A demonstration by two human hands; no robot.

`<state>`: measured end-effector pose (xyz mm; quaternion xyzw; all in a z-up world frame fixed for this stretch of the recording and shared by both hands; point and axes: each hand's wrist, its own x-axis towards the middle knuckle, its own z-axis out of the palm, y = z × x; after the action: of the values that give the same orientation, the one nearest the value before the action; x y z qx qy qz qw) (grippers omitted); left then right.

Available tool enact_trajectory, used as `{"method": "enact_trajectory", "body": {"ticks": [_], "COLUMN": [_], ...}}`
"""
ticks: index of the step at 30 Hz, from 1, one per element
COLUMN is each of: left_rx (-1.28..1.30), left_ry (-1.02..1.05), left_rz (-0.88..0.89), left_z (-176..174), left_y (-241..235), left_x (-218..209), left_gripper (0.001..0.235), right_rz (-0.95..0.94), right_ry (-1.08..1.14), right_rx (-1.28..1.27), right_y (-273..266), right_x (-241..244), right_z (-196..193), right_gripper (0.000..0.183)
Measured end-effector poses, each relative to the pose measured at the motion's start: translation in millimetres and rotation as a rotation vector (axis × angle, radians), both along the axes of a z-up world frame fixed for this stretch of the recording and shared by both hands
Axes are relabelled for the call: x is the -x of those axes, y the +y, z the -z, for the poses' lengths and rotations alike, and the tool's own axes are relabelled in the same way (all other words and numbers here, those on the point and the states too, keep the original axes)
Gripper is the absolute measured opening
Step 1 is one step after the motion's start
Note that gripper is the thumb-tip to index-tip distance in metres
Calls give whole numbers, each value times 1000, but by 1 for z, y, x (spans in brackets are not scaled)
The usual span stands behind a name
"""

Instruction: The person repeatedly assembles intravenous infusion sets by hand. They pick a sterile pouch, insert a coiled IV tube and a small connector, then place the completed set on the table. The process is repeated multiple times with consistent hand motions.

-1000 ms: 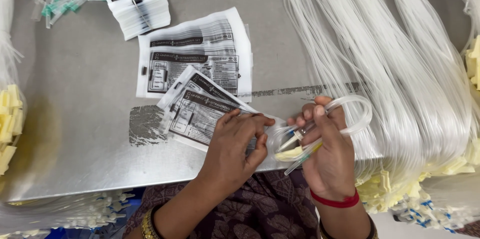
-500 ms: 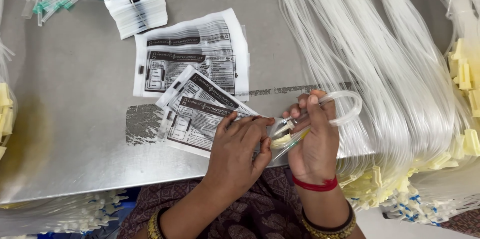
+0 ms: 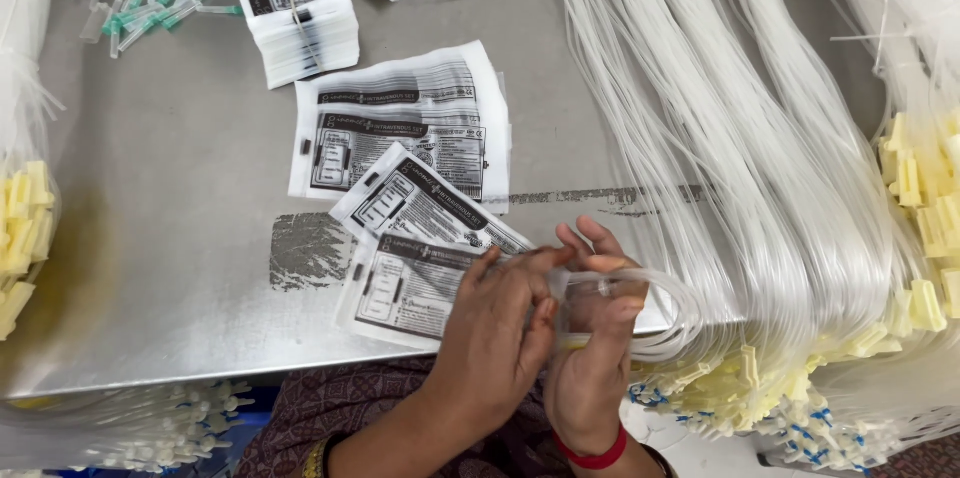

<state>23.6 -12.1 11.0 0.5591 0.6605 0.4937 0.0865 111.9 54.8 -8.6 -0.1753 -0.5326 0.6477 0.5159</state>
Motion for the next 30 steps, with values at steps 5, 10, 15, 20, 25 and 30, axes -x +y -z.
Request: {"method": "enact_trajectory", "body": {"ticks": [5, 10, 15, 20, 25, 30], "left_rx": [-25, -41, 16, 0, -59, -89], "left_ry": [-9, -55, -122, -137, -117, -82], "left_rz": [66, 72, 85, 99, 114, 95], "left_z": [-7, -4, 1, 6, 5, 3], "left_y": [-6, -9, -13, -15, -17, -20], "left_x": [-5, 2, -1, -2, -7, -6], "left_gripper": [8, 11, 12, 10, 8, 10], "right_rz": [-8, -19, 122, 73, 37, -29], "right_ry": [-29, -74, -50, -19, -100, -330], "right_rx": [-150, -260, 22, 39, 19, -351], "right_y": [-10, -10, -10, -10, -12, -10], "right_x": [-2, -12, -30, -24, -18, -17], "right_z": [-5, -2, 7, -3, 5, -3], "right_gripper": [57, 62, 29, 22, 30, 67]}}
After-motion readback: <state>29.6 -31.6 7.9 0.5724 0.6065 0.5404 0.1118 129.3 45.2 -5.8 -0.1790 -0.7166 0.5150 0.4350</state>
